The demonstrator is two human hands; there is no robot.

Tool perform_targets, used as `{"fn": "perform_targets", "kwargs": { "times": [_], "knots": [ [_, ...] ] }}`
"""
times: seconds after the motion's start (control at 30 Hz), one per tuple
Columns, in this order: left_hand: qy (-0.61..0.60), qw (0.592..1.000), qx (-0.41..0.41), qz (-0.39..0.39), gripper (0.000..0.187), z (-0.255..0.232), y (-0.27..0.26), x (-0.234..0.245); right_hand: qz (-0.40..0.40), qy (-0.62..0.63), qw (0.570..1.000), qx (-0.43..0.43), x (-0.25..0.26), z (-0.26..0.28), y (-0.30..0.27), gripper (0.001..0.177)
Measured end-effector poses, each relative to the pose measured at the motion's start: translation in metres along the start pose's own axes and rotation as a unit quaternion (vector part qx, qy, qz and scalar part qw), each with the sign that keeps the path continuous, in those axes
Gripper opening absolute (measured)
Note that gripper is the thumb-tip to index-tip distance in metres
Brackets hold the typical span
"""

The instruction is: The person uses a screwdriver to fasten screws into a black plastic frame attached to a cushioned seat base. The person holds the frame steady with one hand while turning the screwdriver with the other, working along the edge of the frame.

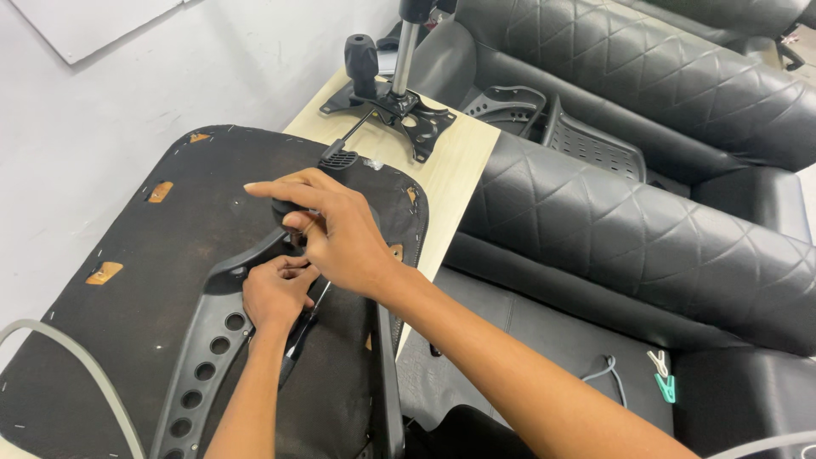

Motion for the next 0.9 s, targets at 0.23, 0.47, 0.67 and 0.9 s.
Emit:
{"fn": "perform_targets", "kwargs": {
  "times": [0.23,0.47,0.67,0.9],
  "knots": [
    [0.003,1.0,0.01,0.013,0.027,0.0,0.001,0.001,-0.007,0.015,0.997,-0.069,0.005,-0.009,-0.002,0.037],
    [0.019,0.999,0.023,0.014,0.028,-0.002,0.0,0.002,-0.07,-0.042,0.997,0.017,0.008,0.011,-0.005,0.028],
    [0.017,1.0,0.021,0.009,0.028,-0.002,0.002,0.001,-0.12,-0.097,0.986,-0.058,0.006,0.014,0.0,0.03],
    [0.006,1.0,-0.005,0.006,0.026,0.005,0.004,0.0,-0.017,-0.006,0.995,-0.101,0.001,0.003,0.004,0.028]
  ]
}}
Point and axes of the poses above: each hand's wrist, its own y-axis towards the middle knuckle, its own x-axis out of the back of the hand, z = x × y, the point moved 6 cm from there along y, towards the middle knuckle, and after that the axes turned 12 degrees about z, right-handed, at the moved point
